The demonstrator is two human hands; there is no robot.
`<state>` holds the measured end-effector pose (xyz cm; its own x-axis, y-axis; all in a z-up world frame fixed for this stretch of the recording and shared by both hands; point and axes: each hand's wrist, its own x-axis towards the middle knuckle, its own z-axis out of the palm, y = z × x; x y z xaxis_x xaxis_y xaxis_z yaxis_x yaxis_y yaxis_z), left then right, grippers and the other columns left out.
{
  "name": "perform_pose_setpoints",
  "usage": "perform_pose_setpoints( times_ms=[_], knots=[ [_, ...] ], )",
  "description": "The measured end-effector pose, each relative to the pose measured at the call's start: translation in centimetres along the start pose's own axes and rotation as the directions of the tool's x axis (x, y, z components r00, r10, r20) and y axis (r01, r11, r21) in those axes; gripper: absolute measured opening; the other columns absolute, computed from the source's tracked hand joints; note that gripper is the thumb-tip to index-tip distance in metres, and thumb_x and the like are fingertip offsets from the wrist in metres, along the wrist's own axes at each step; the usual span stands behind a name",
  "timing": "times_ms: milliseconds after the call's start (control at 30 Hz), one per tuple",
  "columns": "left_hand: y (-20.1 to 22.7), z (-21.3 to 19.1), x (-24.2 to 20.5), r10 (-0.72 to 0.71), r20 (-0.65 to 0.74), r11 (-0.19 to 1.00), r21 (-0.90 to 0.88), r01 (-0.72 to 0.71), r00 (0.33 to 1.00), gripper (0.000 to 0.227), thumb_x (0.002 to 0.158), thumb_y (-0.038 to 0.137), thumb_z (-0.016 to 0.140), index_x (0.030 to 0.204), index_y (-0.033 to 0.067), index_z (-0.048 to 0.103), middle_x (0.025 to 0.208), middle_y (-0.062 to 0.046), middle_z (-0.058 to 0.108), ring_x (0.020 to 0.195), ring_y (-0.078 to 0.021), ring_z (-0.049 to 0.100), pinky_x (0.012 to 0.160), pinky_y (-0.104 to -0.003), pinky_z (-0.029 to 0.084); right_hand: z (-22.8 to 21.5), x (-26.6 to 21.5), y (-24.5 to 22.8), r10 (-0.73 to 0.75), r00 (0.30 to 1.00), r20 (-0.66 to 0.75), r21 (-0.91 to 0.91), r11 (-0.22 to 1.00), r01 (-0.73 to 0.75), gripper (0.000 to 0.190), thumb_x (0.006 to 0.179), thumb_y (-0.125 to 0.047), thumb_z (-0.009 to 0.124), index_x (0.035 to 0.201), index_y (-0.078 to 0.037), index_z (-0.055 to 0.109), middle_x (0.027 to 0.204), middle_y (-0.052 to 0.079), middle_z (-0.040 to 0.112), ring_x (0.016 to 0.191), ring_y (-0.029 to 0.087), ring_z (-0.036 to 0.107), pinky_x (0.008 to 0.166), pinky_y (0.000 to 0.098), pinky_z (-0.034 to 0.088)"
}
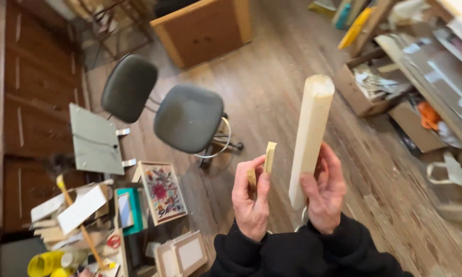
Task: Assemble small wooden picture frames using glue, a miter vise, and a hammer.
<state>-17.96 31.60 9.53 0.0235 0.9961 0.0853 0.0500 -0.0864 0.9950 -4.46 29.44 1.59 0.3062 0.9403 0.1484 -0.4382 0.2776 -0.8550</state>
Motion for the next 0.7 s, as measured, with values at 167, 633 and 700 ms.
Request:
perform_pose_setpoints(
  times_ms=[167, 633, 700],
  knots=[
    [-0.5, 10.3, 0.5, 0.075, 0.083, 0.996, 0.036, -0.078, 0.994, 0.029, 0.103, 0.003, 0.063, 0.132, -0.0009, 0.063, 0.109, -0.003, 0.056, 0.095, -0.0099, 0.052, 0.084, -0.022, 0.045, -5.4, 4.8, -5.3, -0.200, 0.971, -0.132, -0.162, 0.971, 0.178, 0.065, 0.105, -0.006, 0.061, 0.163, 0.003, 0.033, 0.151, 0.012, 0.053, 0.131, 0.017, 0.055, 0.113, 0.0314, 0.045],
    [-4.0, 25.4, 3.0, -0.235, 0.448, 0.833, -0.364, 0.416, 0.863, 0.048, 0.104, 0.011, 0.058, 0.149, -0.0027, 0.050, 0.125, -0.006, 0.066, 0.109, -0.0106, 0.060, 0.096, -0.025, 0.047, -24.4, -2.9, -6.0, -0.268, 0.948, -0.174, -0.568, 0.813, 0.126, 0.057, 0.087, -0.001, 0.072, 0.142, -0.002, 0.056, 0.149, 0.019, 0.051, 0.127, 0.029, 0.058, 0.105, 0.0378, 0.053],
    [-4.6, 26.3, 3.7, -0.245, 0.477, 0.835, -0.339, 0.433, 0.844, 0.048, 0.106, 0.012, 0.058, 0.151, -0.0037, 0.050, 0.126, -0.005, 0.066, 0.109, -0.0096, 0.059, 0.097, -0.025, 0.047, -25.2, -1.8, -6.9, -0.316, 0.908, -0.277, -0.594, 0.798, 0.096, 0.055, 0.089, 0.000, 0.070, 0.142, 0.000, 0.055, 0.149, 0.020, 0.050, 0.130, 0.030, 0.057, 0.108, 0.0398, 0.052]
  ],
)
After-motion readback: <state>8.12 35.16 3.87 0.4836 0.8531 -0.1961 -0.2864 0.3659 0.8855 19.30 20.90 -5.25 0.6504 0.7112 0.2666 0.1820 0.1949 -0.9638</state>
